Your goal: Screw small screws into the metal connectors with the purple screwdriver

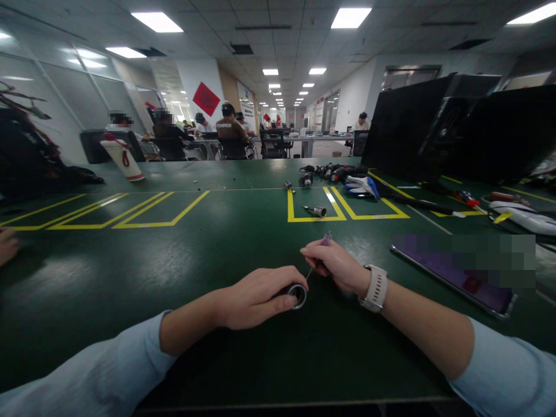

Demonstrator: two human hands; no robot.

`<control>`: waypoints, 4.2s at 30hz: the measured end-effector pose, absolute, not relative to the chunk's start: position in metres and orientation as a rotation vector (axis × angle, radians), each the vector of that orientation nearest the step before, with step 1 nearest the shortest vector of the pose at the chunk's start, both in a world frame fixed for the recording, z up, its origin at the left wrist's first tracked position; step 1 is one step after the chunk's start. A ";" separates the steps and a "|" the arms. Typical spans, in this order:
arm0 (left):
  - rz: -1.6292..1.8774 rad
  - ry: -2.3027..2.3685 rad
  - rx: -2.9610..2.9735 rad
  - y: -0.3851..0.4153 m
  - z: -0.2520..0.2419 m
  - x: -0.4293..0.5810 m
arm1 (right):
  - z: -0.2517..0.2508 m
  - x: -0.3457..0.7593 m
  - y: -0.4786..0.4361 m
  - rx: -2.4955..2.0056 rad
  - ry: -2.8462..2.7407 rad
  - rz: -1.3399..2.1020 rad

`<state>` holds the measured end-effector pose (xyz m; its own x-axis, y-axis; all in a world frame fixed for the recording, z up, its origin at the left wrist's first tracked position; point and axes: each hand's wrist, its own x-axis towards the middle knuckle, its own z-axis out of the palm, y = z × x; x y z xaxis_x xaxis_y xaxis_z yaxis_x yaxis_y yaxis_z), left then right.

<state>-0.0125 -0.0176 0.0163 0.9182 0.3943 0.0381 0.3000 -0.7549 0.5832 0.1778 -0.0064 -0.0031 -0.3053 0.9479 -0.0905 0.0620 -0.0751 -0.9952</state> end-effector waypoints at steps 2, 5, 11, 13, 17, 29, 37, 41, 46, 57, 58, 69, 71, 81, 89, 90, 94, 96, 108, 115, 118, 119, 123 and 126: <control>0.211 0.499 2.482 -0.017 0.016 -0.012 | -0.003 0.178 -0.006 -1.157 -1.415 1.476; 0.206 0.513 2.481 -0.016 0.015 -0.011 | -0.003 0.179 -0.004 -1.168 -1.366 1.426; 0.250 0.558 2.416 -0.013 0.014 -0.010 | -0.003 0.187 0.001 -1.137 -1.355 1.283; 0.299 0.613 2.349 -0.012 0.013 -0.013 | -0.002 0.190 0.001 -1.122 -1.373 1.259; 0.455 0.847 2.178 -0.003 0.012 -0.020 | 0.002 0.191 -0.003 -1.073 -1.454 1.314; 0.789 1.097 1.884 0.029 0.008 -0.033 | 0.012 0.194 -0.008 -1.208 -1.713 1.311; 0.783 1.117 1.864 0.029 0.004 -0.033 | 0.010 0.194 -0.008 -1.009 -1.744 1.427; 0.805 1.100 1.827 0.031 0.002 -0.033 | 0.009 0.195 -0.006 -1.145 -1.794 1.397; 0.800 1.092 1.775 0.032 0.002 -0.033 | 0.009 0.199 -0.003 -1.243 -1.738 1.327; 0.814 1.095 1.717 0.032 0.000 -0.031 | 0.008 0.196 -0.005 -1.137 -1.660 1.300; 0.809 1.094 1.717 0.032 0.000 -0.031 | 0.007 0.196 -0.005 -1.137 -1.662 1.297; 0.895 1.075 1.611 0.032 0.001 -0.031 | 0.007 0.194 -0.006 -1.248 -1.743 1.227; 0.909 1.078 1.583 0.032 0.002 -0.031 | 0.010 0.195 -0.008 -1.212 -1.845 1.217; 0.786 1.307 1.825 0.021 0.009 -0.027 | 0.015 0.193 -0.013 -1.180 -2.059 1.191; 0.727 1.271 1.384 0.013 0.017 -0.022 | 0.000 0.195 -0.002 -1.116 -1.563 1.476; 0.752 1.256 1.300 0.012 0.018 -0.021 | -0.002 0.195 -0.002 -1.057 -1.509 1.498; 0.813 1.183 1.100 0.005 0.021 -0.017 | -0.001 0.191 -0.009 -0.812 -1.347 1.501; 0.810 1.145 1.085 0.001 0.020 -0.014 | 0.002 0.187 -0.016 -0.746 -1.361 1.429; 0.849 1.163 1.215 -0.009 0.015 -0.006 | 0.008 0.170 -0.039 -0.874 -2.024 0.593; 0.847 1.150 1.244 -0.010 0.012 -0.005 | 0.003 0.169 -0.038 -0.812 -2.079 0.543; 0.842 1.129 1.272 -0.011 0.010 -0.005 | 0.002 0.169 -0.038 -0.791 -2.102 0.513; 0.841 1.124 1.286 -0.011 0.010 -0.005 | 0.001 0.169 -0.038 -0.782 -2.111 0.506; 0.863 1.141 1.339 -0.011 0.008 -0.003 | 0.000 0.167 -0.039 -0.767 -2.136 0.480; 0.892 1.193 1.347 -0.011 0.008 0.000 | 0.000 0.167 -0.039 -0.765 -2.151 0.479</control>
<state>-0.0002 -0.0107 0.0083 0.2169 0.9695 -0.1138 0.1648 0.0785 0.9832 0.1666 -0.0394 0.0001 -0.5083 0.6598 0.5535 0.3626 0.7469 -0.5574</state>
